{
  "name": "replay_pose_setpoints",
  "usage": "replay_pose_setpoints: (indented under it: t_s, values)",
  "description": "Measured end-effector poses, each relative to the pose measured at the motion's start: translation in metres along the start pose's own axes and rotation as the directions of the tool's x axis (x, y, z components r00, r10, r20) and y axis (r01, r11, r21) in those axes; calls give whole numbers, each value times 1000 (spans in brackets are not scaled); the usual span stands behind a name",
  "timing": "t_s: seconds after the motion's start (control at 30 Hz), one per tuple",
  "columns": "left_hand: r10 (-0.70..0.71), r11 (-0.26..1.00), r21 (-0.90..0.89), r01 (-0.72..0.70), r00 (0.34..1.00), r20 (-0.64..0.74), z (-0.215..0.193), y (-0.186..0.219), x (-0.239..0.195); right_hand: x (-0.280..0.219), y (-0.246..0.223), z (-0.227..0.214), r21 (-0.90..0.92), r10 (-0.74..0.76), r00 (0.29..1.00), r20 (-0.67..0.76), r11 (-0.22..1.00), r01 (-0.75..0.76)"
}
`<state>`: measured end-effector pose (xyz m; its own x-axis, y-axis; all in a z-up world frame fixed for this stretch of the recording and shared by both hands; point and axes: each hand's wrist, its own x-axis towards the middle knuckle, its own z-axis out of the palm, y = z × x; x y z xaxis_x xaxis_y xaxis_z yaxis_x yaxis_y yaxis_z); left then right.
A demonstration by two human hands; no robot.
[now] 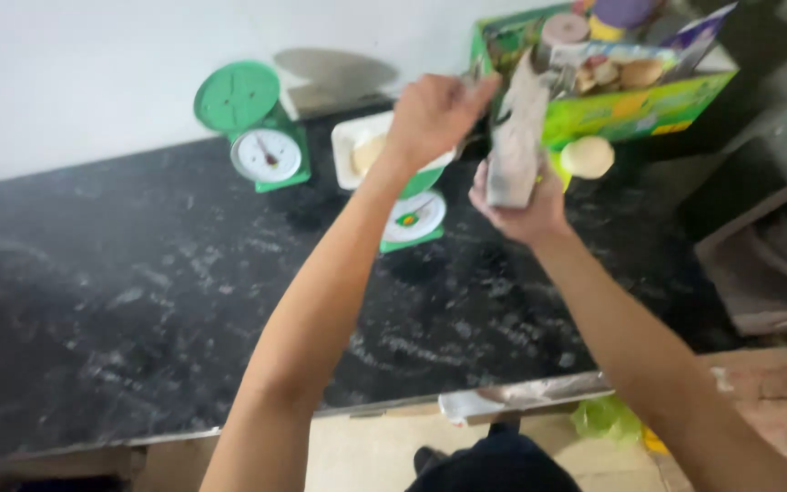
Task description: The person places a container on a green scale and pours white powder from a purple and white bag, followed by powder from a blue and white bag, and then a beige powder from a white bag. The person then transfers the mixed powders into a large metal mixing bowl and places a dough ball into the bowl.
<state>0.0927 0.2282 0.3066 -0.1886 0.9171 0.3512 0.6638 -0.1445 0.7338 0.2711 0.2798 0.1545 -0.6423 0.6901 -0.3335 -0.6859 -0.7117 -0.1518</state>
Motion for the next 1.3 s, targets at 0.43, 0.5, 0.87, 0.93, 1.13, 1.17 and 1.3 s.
replay_pose_setpoints:
  t_s: [0.43,0.5,0.87,0.93,1.13,1.17,1.3]
  values:
    - [16,979,200,-39,993,116,106,-16,178,8,-82,23,-383,233,954,186,912,-148]
    - [6,989,148,-10,1000,28,119,-20,204,-3,-94,22,-522,100,994,-49,846,-111]
    - [-369,794,488,361,926,-85,226,-123,289,7,-162,-90,-428,124,989,77,900,-80]
    - [-435,757,512,405,898,-68,230,-135,286,3,-168,-97,-445,105,993,47,893,-73]
    - [-473,760,459,460,876,-95,190,-115,267,15,-172,-114,-460,100,994,33,885,-73]
    - [-370,802,461,380,922,-116,174,-116,261,22,-167,-114,-455,103,994,46,888,-71]
    - [-254,808,495,320,947,-198,74,-120,208,29,-131,-56,-562,120,993,-25,819,-113]
